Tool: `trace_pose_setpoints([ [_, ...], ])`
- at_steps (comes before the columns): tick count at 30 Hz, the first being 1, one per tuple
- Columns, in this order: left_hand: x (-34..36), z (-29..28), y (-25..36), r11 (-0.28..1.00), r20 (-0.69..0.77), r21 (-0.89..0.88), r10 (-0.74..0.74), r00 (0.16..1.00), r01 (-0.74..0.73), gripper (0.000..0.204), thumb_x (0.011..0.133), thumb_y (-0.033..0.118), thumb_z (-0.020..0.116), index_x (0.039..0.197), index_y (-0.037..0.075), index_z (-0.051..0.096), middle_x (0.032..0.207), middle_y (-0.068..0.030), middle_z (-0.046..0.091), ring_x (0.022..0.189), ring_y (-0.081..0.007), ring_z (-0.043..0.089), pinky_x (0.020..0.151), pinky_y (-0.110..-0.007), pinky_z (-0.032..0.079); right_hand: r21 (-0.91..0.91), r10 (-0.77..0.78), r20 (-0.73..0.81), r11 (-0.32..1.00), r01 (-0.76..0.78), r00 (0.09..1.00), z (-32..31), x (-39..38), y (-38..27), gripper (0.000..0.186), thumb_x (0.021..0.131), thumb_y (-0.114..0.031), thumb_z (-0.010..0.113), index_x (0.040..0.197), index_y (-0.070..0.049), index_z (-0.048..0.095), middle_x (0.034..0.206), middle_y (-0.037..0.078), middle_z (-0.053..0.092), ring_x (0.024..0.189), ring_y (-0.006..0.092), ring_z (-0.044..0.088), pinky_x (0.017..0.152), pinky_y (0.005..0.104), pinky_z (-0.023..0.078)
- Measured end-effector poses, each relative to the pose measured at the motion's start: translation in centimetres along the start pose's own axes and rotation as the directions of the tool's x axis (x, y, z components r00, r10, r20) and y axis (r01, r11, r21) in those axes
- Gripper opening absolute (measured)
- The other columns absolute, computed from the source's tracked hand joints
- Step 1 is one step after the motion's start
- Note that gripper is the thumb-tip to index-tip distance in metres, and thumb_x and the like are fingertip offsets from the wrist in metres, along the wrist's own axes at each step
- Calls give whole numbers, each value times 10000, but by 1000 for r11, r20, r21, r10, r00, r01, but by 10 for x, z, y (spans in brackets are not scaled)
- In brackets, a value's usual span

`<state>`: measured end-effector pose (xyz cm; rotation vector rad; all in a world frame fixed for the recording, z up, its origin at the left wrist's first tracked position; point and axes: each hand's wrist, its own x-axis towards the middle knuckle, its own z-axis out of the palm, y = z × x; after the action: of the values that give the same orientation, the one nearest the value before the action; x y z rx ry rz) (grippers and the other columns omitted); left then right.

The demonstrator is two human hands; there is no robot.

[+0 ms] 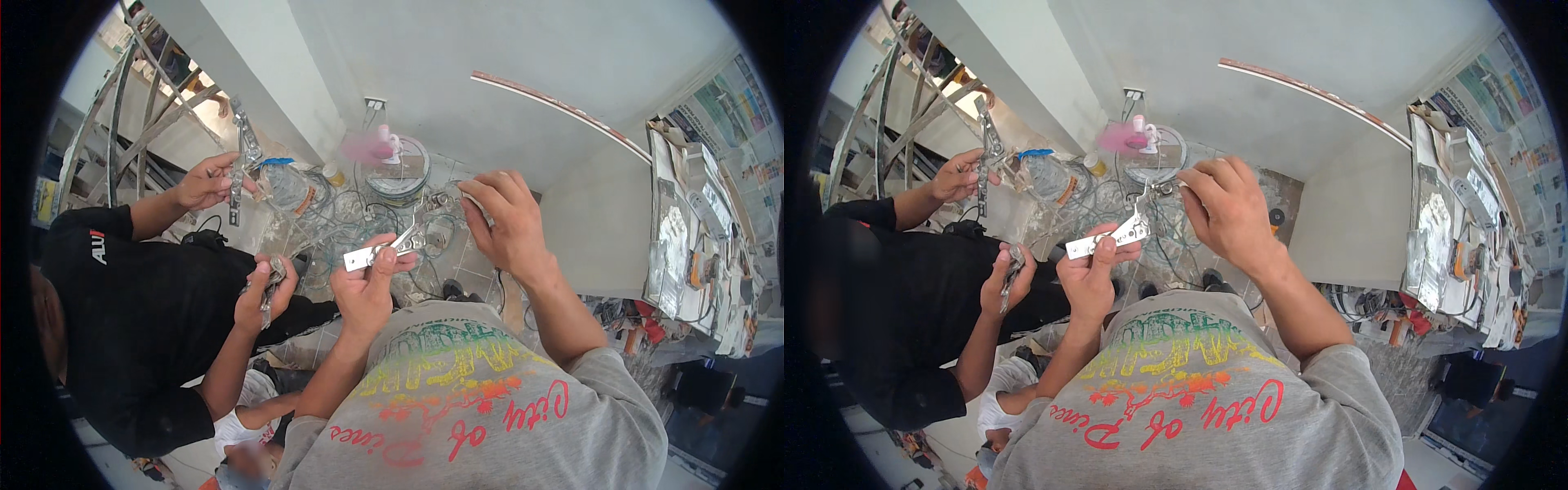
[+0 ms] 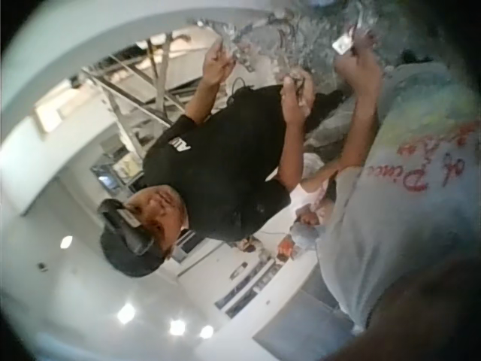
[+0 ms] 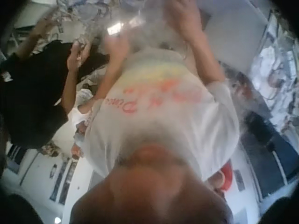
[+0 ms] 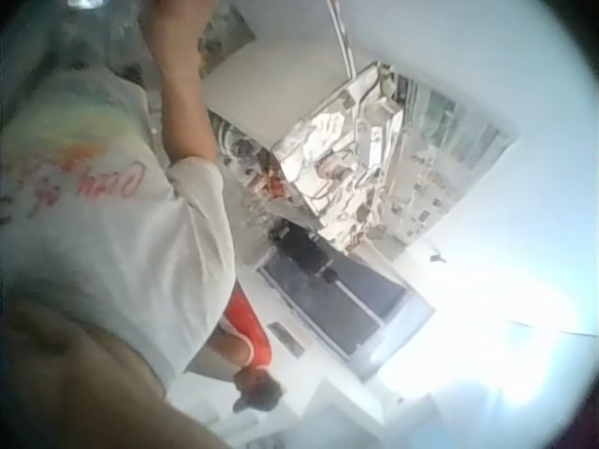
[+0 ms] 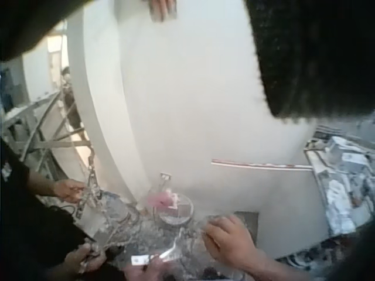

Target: Grind down metal hinges using an angle grinder and inspect them with a coworker.

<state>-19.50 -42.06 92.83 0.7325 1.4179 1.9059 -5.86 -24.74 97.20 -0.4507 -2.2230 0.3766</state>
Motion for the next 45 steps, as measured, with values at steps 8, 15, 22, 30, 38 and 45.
trace_pose_setpoints([
  [8, -3, 5, 8, 961, 96, 234, 126, 987, -145, 276, 954, 102, 590, 1137, -105, 598, 906, -171, 699, 825, -206, 703, 739, -307, 579, 37, -94, 59, 995, 92, 994, 12, 0, 4, 213, 729, -54, 733, 928, -66, 657, 897, 66, 618, 808, 258, 585, 715, 381, 482],
  [15, 3, 6, 13, 928, 165, 325, 134, 977, -183, 258, 941, 75, 603, 1126, -105, 602, 943, -165, 688, 829, -210, 703, 750, -294, 571, 24, -117, 70, 993, 115, 991, 18, -1, 7, 211, 702, 13, 716, 886, -58, 642, 887, 80, 616, 779, 265, 605, 678, 367, 504],
  [22, 9, 9, 6, 956, 72, 277, 83, 994, -100, 255, 950, 91, 591, 1108, -109, 612, 945, -156, 683, 810, -213, 702, 729, -300, 577, 127, 315, -46, 943, -307, 948, 24, -6, 15, 175, 744, 13, 622, 909, -40, 600, 851, 117, 605, 747, 304, 609, 659, 398, 508],
  [30, 10, 5, 6, 968, 69, 228, 93, 993, -107, 215, 945, 71, 595, 1083, -91, 630, 909, -131, 688, 823, -186, 702, 705, -265, 563, 132, 178, 86, 973, -188, 980, 18, -4, 5, 169, 797, -61, 702, 954, -41, 641, 942, 121, 629, 815, 297, 641, 699, 366, 523],
  [38, 4, 6, 8, 919, 112, 352, 147, 983, -177, 222, 945, 70, 588, 1084, -99, 627, 898, -126, 688, 790, -187, 700, 702, -279, 571, 213, 102, 144, 968, -132, 984, 26, -6, 8, 162, 816, -43, 699, 968, -37, 643, 954, 109, 630, 843, 304, 636, 708, 373, 522],
  [45, 6, 1, 12, 906, 24, 394, 156, 987, -153, 203, 942, 61, 588, 1054, -101, 638, 938, -137, 682, 781, -182, 695, 676, -279, 574, 201, -55, 152, 979, 24, 987, 30, -12, 8, 215, 815, -32, 693, 1013, -44, 611, 1048, 121, 591, 885, 304, 620, 706, 382, 520],
])
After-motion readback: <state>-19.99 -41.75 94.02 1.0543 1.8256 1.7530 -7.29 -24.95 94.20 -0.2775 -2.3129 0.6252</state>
